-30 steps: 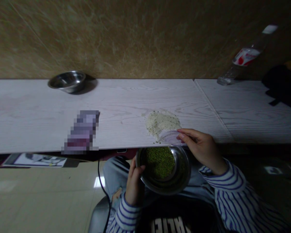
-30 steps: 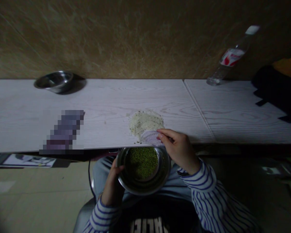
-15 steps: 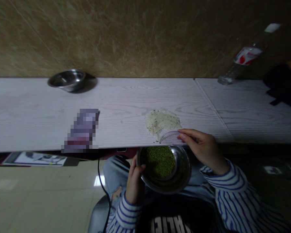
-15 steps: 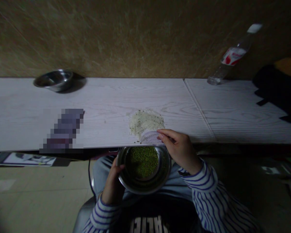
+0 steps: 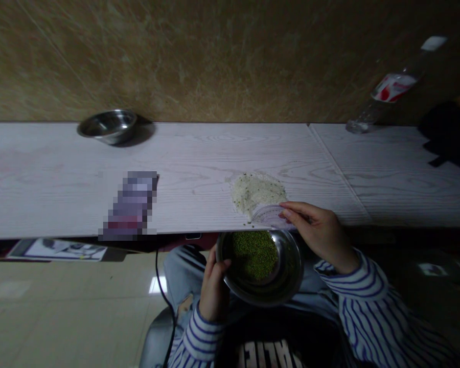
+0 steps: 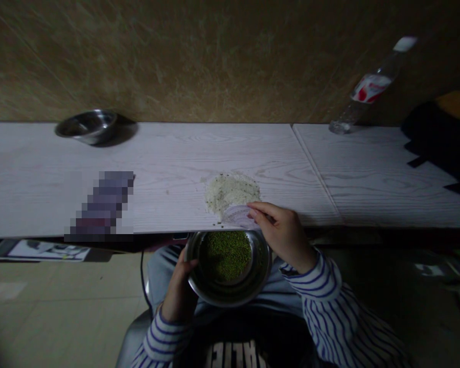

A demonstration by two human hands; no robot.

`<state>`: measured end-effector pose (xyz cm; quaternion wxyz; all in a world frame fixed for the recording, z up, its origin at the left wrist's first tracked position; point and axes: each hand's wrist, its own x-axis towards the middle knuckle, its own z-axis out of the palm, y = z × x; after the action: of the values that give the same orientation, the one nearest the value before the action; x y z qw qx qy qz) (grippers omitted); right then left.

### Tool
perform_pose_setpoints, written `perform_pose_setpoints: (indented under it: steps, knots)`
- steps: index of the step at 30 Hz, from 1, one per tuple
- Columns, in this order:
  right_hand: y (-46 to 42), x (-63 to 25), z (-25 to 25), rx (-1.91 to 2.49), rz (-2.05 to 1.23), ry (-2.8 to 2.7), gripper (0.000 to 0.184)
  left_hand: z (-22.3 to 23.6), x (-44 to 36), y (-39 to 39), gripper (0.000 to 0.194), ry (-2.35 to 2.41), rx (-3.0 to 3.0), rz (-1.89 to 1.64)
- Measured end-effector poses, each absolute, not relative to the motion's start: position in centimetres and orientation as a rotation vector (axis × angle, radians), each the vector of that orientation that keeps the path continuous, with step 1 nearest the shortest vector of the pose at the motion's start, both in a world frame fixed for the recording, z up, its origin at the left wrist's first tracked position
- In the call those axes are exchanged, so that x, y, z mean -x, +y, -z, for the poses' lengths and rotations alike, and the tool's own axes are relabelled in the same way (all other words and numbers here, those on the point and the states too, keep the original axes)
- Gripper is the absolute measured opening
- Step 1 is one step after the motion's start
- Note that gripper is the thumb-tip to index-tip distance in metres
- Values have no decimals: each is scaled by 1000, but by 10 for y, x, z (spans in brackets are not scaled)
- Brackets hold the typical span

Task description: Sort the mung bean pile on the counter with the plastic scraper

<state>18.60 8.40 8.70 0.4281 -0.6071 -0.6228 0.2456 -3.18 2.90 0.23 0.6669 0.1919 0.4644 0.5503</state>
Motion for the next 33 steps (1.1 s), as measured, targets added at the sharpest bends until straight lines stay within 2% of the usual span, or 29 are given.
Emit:
perform_pose_setpoints:
  steps: [33]
  knots:
    - [94,-173,-88,1465,-653,-1617,24,-6,34,27,46,1005,-431,-1254]
